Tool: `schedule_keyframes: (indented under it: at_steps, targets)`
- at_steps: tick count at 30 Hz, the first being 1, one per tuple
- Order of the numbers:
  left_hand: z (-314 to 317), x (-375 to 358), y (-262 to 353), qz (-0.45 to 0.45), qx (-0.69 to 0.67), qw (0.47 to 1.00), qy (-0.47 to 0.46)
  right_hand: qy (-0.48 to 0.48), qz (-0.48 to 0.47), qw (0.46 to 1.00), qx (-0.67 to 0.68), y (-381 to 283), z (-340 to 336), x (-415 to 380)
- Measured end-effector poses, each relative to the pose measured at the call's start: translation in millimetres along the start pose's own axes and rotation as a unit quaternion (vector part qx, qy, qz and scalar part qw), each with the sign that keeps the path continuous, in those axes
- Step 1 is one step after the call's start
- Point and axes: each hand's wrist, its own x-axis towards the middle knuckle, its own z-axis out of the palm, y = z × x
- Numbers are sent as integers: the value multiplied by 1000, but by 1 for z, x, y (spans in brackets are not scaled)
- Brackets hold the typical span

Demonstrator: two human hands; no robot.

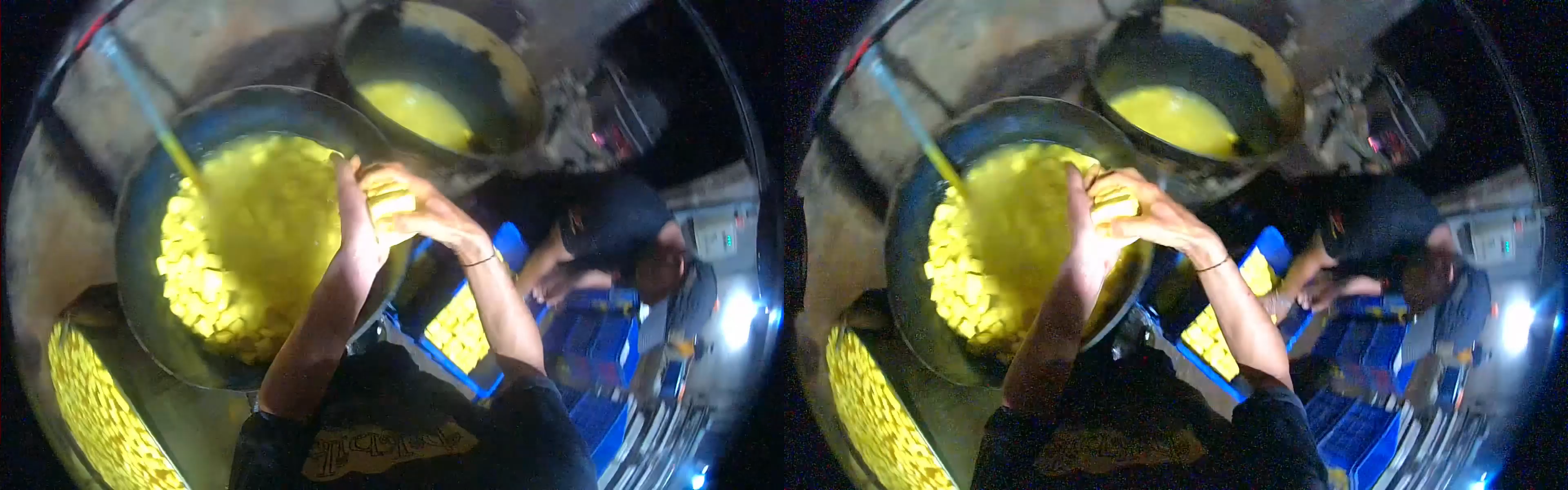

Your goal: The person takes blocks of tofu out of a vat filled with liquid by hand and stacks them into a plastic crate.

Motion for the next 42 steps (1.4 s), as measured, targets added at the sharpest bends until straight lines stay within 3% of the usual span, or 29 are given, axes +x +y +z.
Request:
schedule_keyframes:
  at_steps: [1, 3, 4, 5, 7, 9, 11, 13, 15, 16, 17, 20, 21, 23, 26, 28, 29, 31, 33, 35, 36, 37, 39, 42]
  targets:
    - [27, -10, -14, -27, 42, 999, 17, 31, -39, 999, -10, -5, -13, -29]
    - [72, -37, -56, -54, 22, 998, -8, 134, -3, 991, 22, -17, -32, -97]
    - [67, -39, -89, -66, 54, 993, -83, 209, 24, 971, 117, -30, -32, -137]
    - [75, -51, -114, -77, 96, 989, -83, 279, 48, 936, 211, -39, -30, -177]
    - [50, -67, -177, -114, 224, 960, -120, 319, 4, 890, 327, -5, -34, -257]
    - [2, -80, -239, -198, 382, 898, -88, 365, 37, 835, 411, 40, -24, -337]
    - [-81, -87, -341, -266, 438, 855, -77, 516, 48, 737, 434, 90, 1, -386]
    - [-132, -97, -397, -131, 581, 794, -117, 510, 79, 721, 463, 133, 5, -419]
    - [-151, -94, -430, -30, 712, 677, -183, 513, 82, 711, 474, 157, 0, -436]
    - [-142, -86, -436, -114, 764, 602, -201, 503, 70, 716, 480, 166, -4, -443]
    - [-162, -78, -465, 27, 805, 549, -222, 511, 69, 711, 479, 175, -8, -449]
    - [-135, -28, -473, 109, 836, 428, -325, 542, 93, 695, 462, 196, -17, -466]
    - [-146, -13, -490, 134, 836, 398, -353, 544, 97, 693, 463, 200, -19, -472]
    - [-144, 6, -507, 32, 858, 346, -377, 533, 111, 701, 461, 202, -21, -479]
    - [-135, 12, -513, 13, 863, 327, -386, 517, 138, 711, 457, 216, -22, -488]
    - [-149, 17, -521, 179, 831, 341, -402, 508, 176, 714, 448, 231, -28, -484]
    - [-141, 24, -522, 181, 830, 342, -402, 499, 169, 728, 439, 237, -39, -474]
    - [-127, 31, -521, -26, 858, 280, -429, 505, 221, 740, 385, 244, -68, -452]
    - [-134, 21, -519, -45, 855, 272, -440, 502, 316, 743, 310, 273, -96, -433]
    - [-154, 9, -520, 40, 855, 299, -422, 368, 440, 810, 125, 297, -128, -405]
    - [-143, 5, -510, -15, 859, 280, -429, 293, 451, 840, 69, 317, -137, -393]
    - [-122, 2, -487, -83, 846, 303, -431, 214, 458, 862, 13, 334, -144, -380]
    - [-128, -3, -489, -73, 853, 304, -418, 91, 448, 889, -19, 335, -154, -339]
    - [-145, -10, -493, -52, 864, 306, -397, 88, 469, 877, -53, 416, -136, -333]
